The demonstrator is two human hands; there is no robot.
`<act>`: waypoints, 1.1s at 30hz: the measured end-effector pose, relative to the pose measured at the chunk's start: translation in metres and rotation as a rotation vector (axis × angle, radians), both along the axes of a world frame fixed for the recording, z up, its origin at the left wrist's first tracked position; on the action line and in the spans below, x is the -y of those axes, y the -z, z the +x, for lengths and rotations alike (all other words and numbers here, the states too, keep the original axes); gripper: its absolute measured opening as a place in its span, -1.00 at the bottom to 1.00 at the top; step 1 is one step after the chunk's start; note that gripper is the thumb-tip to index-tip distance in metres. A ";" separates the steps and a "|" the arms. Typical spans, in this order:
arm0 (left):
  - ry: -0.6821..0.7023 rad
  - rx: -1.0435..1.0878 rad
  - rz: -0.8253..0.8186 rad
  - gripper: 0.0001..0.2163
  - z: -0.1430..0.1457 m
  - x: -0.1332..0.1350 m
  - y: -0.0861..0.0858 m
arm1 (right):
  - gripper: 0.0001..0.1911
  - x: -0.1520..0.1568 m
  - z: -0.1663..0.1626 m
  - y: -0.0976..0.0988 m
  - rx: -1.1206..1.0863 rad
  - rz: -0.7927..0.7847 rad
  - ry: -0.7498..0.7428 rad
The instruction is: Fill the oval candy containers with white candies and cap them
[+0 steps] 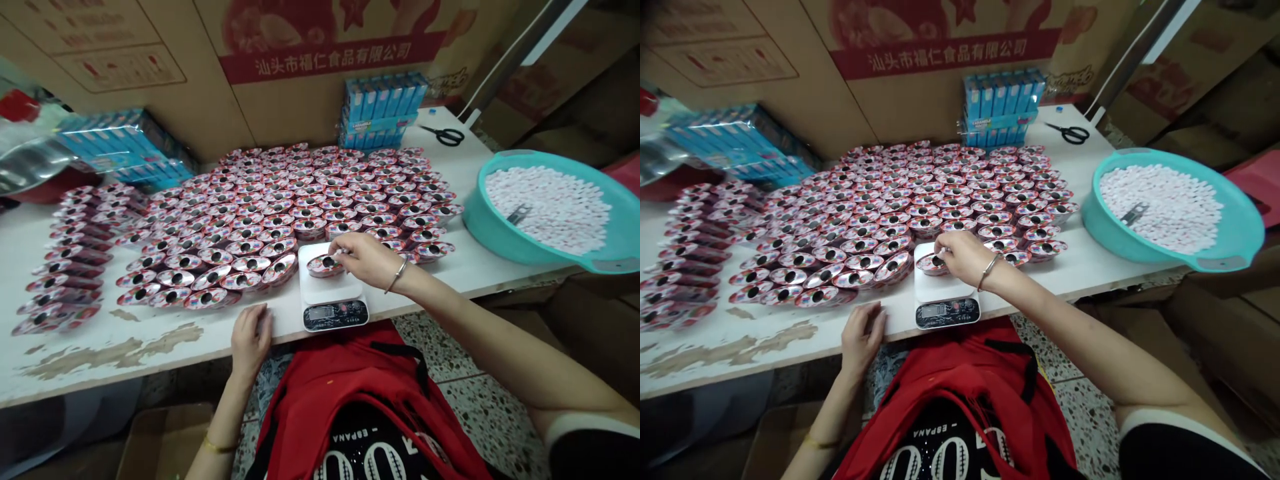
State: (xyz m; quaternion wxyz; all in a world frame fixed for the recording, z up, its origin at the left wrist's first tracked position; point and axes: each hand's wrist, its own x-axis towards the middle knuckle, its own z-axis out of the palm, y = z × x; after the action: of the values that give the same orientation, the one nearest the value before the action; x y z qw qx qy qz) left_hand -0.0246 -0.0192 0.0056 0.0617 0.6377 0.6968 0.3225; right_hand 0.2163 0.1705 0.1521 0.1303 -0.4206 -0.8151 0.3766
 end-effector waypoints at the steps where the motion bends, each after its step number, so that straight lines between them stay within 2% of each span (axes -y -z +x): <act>1: -0.024 -0.025 0.017 -0.80 -0.002 0.002 0.006 | -0.82 -0.001 -0.003 0.000 0.048 0.028 -0.026; 5: -0.041 -0.138 0.040 -0.82 -0.004 0.000 0.018 | -0.82 -0.001 -0.015 0.004 0.218 0.089 -0.118; 10: -0.033 -0.157 0.054 -0.84 -0.003 -0.002 0.016 | -0.83 0.000 -0.022 0.007 0.376 0.138 -0.170; 14: -0.046 -0.162 0.034 -0.84 -0.001 -0.001 0.014 | -0.81 0.001 -0.023 0.008 0.377 0.153 -0.181; 18: -0.059 -0.162 0.017 -0.84 0.000 -0.002 0.014 | -0.83 -0.006 -0.022 0.008 0.242 0.115 -0.127; 20: -0.060 -0.160 0.008 -0.84 0.001 -0.002 0.014 | -0.86 -0.013 -0.019 0.010 0.086 0.030 -0.041; 23: -0.062 -0.159 0.017 -0.85 0.002 -0.002 0.012 | -0.96 -0.025 -0.011 0.012 -0.218 -0.233 0.143; 26: -0.061 -0.161 0.032 -0.85 0.003 -0.003 0.011 | -0.81 -0.029 0.004 0.008 -0.473 -0.498 0.312; 30: -0.062 -0.169 0.031 -0.85 0.003 -0.003 0.011 | -0.78 -0.016 0.028 -0.003 -0.574 -0.726 0.381; 33: -0.059 -0.157 0.009 -0.84 0.003 -0.004 0.009 | -0.73 0.000 0.042 -0.005 -0.557 -0.775 0.388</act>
State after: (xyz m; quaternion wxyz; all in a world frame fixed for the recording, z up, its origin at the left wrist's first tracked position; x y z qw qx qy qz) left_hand -0.0214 -0.0155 -0.0038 -0.0055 0.6405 0.7165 0.2763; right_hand 0.2579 0.1709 0.1571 0.2443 -0.4652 -0.4570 0.7176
